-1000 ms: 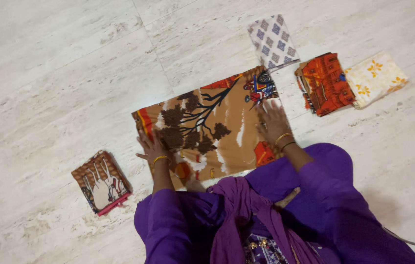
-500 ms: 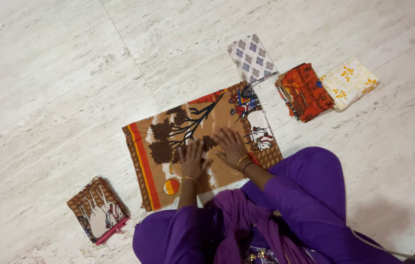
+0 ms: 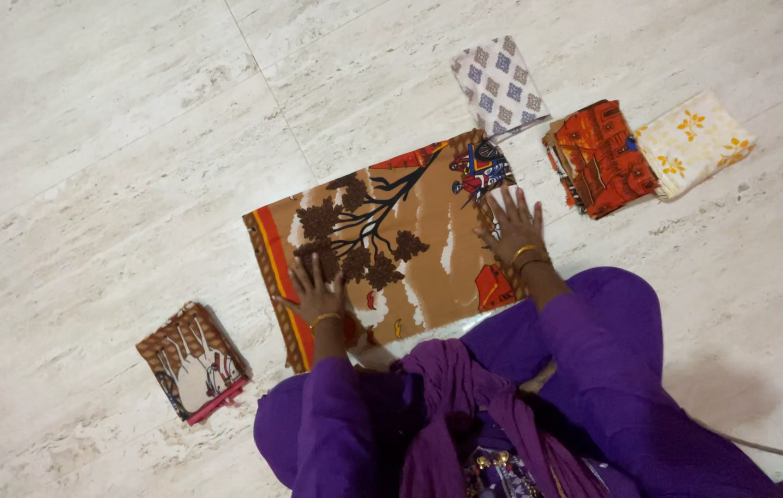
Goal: The person sits on the floor and folds several patterned textile pieces one by one. They unfold each piece, smooth it out, fold it into a compact rectangle, and place it on a growing stack. The process is repeated for multiple items.
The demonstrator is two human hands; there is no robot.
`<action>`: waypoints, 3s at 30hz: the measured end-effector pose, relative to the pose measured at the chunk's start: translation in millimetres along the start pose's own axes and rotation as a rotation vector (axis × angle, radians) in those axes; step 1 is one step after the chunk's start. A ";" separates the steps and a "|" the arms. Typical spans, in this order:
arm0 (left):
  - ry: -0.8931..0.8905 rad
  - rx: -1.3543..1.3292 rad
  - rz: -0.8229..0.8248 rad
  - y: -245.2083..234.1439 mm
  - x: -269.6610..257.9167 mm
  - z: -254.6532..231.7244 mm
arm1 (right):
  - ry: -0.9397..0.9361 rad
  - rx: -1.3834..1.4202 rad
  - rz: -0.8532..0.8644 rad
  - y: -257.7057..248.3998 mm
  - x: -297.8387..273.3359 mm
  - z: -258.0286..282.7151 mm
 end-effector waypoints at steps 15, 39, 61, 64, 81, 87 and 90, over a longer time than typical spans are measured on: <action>-0.777 -0.359 0.227 37.6 -50.6 109.3 | 0.251 0.254 0.189 -2.4 -63.2 -78.0; -0.390 -1.087 0.553 40.8 -41.0 124.8 | 0.268 0.562 0.039 -33.5 -80.8 -58.7; -0.141 -1.419 -0.241 6.0 -39.2 93.4 | -0.073 0.963 -0.460 -77.5 -76.2 136.1; 0.049 -1.465 -0.366 -23.9 -52.8 84.0 | -0.254 1.015 -0.323 -114.6 -89.5 235.7; -0.043 -1.776 -0.006 3.2 -43.0 65.0 | -0.539 1.039 -0.053 -168.4 -162.0 357.5; -0.095 -1.864 0.010 4.2 -45.3 71.4 | -0.639 1.076 -0.016 -149.8 -168.1 363.9; -0.033 -1.794 -0.008 0.6 -46.4 69.7 | -0.611 1.245 0.042 -138.9 -169.5 359.0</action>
Point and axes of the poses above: each hand's wrist, its own x-axis towards the middle knuckle, its own y-axis out of the palm, z = x × y, the point moved 8 cm from there along x, towards the middle knuckle, and after that the axes turned 4 degrees about -z, right-handed, at the moved point
